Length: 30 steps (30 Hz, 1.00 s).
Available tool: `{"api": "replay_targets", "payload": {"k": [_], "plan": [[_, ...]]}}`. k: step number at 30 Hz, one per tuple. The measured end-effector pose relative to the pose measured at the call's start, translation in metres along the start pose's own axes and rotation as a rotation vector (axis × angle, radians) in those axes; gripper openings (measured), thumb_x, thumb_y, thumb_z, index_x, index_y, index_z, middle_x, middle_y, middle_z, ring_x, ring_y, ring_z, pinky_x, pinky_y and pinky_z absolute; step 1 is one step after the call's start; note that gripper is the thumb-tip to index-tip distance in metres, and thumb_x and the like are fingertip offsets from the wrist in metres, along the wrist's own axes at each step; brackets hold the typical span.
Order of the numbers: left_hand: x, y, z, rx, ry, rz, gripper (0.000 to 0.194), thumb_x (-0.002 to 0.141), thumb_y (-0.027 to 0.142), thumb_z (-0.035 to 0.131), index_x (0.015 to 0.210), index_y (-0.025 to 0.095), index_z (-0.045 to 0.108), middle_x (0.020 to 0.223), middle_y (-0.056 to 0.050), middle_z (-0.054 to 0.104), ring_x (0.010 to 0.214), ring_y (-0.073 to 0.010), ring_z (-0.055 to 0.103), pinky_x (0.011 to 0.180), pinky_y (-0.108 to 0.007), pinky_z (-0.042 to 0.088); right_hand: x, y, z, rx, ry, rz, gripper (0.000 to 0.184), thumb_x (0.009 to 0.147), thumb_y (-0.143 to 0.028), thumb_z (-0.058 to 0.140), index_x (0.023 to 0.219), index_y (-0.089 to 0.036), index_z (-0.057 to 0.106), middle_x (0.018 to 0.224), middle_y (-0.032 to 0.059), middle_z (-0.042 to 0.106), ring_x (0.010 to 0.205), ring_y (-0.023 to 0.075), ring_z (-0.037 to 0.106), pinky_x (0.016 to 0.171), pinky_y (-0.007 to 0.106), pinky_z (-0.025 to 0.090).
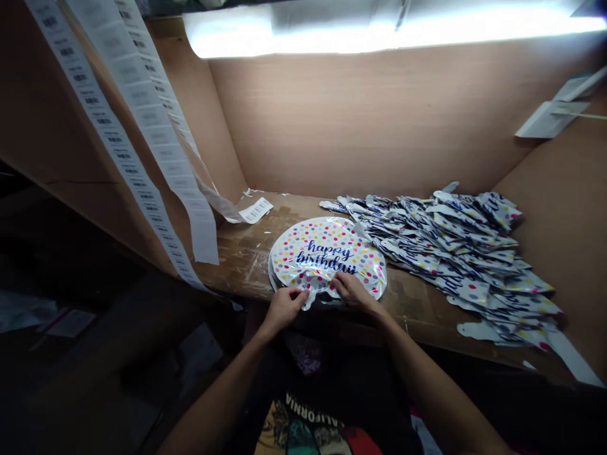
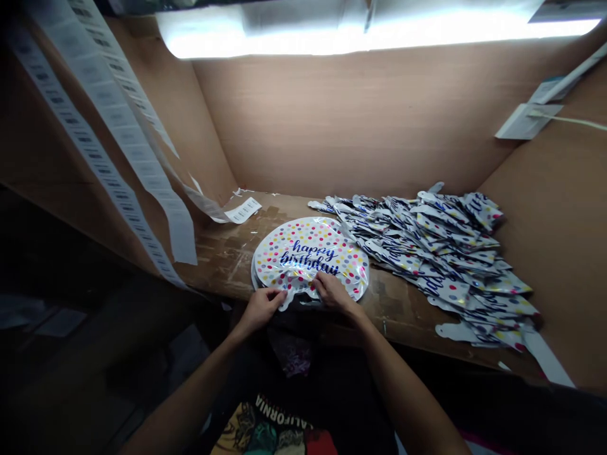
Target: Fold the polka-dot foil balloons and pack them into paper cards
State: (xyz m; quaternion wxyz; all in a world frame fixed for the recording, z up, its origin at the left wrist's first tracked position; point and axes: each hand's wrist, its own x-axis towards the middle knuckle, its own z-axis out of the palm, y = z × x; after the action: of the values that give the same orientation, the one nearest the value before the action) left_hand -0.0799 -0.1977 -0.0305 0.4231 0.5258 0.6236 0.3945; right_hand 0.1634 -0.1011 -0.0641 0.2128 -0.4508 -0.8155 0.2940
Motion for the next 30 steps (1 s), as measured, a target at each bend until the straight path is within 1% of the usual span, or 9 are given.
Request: {"api": "replay_targets", "payload": {"k": [3,6,9,12,16,19,25,28,30], "plan": [[0.007,-0.011,0.014,-0.367,0.184,-0.193,0.051,0.073,0.057,0.083,0.097,0.018,0.060,0.077,-0.004,0.073,0.063,-0.0165,0.067,0.060,-0.026,0.050,-0.005,0.000,0.005,-0.041,0.036,-0.036,0.028,0.104,-0.037,0.042,0.086,-0.021,0.055,0.083,0.0047,0.065,0.076,0.0196,0.057,0.072,0.030,0.038],[0.019,-0.013,0.023,-0.515,0.315,-0.203,0.064,0.064,0.050,0.091,0.102,0.019,0.050,0.077,-0.002,0.072,0.060,-0.0140,0.067,0.059,-0.024,0.052,-0.012,-0.001,0.010,-0.117,0.056,-0.115,0.029,0.105,-0.036,0.040,0.087,-0.020,0.056,0.087,0.0084,0.067,0.081,0.0223,0.059,0.076,0.033,0.039],[0.027,-0.010,0.027,-0.557,0.332,-0.183,0.074,0.055,0.040,0.097,0.108,0.019,0.049,0.078,-0.002,0.072,0.063,-0.0156,0.068,0.060,-0.025,0.053,-0.019,-0.003,0.011,-0.147,0.065,-0.147,0.031,0.106,-0.035,0.037,0.089,-0.020,0.058,0.088,0.0097,0.066,0.082,0.0240,0.059,0.080,0.036,0.040],[0.028,-0.003,0.029,-0.593,0.276,-0.164,0.072,0.055,0.040,0.096,0.110,0.017,0.056,0.081,-0.005,0.074,0.068,-0.0190,0.071,0.064,-0.030,0.056,-0.023,-0.013,0.006,-0.102,0.102,-0.122,0.027,0.102,-0.043,0.051,0.105,-0.019,0.061,0.097,0.0108,0.067,0.088,0.0262,0.061,0.083,0.038,0.043],[0.026,0.006,0.036,-0.493,0.269,-0.033,0.045,0.065,0.045,0.089,0.092,0.014,0.070,0.079,-0.005,0.073,0.069,-0.0169,0.067,0.068,-0.029,0.054,-0.016,-0.037,0.002,-0.078,0.145,-0.179,0.052,0.089,-0.049,0.071,0.132,-0.022,0.058,0.116,0.0134,0.063,0.107,0.0309,0.058,0.093,0.041,0.044],[0.026,0.005,0.039,-0.390,0.298,0.029,0.038,0.071,0.048,0.085,0.084,0.015,0.071,0.073,-0.003,0.071,0.065,-0.0150,0.063,0.063,-0.026,0.051,-0.002,-0.044,0.002,-0.012,0.118,-0.214,0.019,0.098,-0.038,0.058,0.104,-0.023,0.068,0.101,0.0093,0.065,0.098,0.0259,0.060,0.091,0.038,0.043],[0.012,-0.004,0.020,-0.136,0.407,0.062,0.036,0.078,0.045,0.079,0.098,0.019,0.065,0.069,0.001,0.064,0.060,-0.0148,0.061,0.059,-0.025,0.047,0.019,-0.013,-0.029,0.330,0.240,0.014,0.038,0.099,-0.049,0.050,0.073,-0.022,0.056,0.066,-0.0011,0.051,0.064,0.0168,0.046,0.064,0.029,0.038],[-0.001,0.009,0.004,0.122,0.475,0.191,0.025,0.085,0.043,0.073,0.095,0.020,0.072,0.096,-0.008,0.069,0.088,-0.0220,0.067,0.078,-0.032,0.053,0.018,-0.013,-0.045,0.339,0.151,-0.053,0.041,0.098,-0.050,0.051,0.069,-0.021,0.053,0.066,-0.0019,0.049,0.064,0.0156,0.045,0.064,0.028,0.037],[-0.002,0.023,0.000,0.147,0.466,0.238,0.028,0.089,0.046,0.068,0.092,0.020,0.075,0.104,-0.010,0.069,0.097,-0.0245,0.067,0.082,-0.033,0.052,0.015,-0.026,-0.045,0.297,0.135,-0.113,0.040,0.100,-0.047,0.050,0.070,-0.021,0.055,0.070,-0.0003,0.053,0.068,0.0164,0.049,0.069,0.029,0.039]]}}
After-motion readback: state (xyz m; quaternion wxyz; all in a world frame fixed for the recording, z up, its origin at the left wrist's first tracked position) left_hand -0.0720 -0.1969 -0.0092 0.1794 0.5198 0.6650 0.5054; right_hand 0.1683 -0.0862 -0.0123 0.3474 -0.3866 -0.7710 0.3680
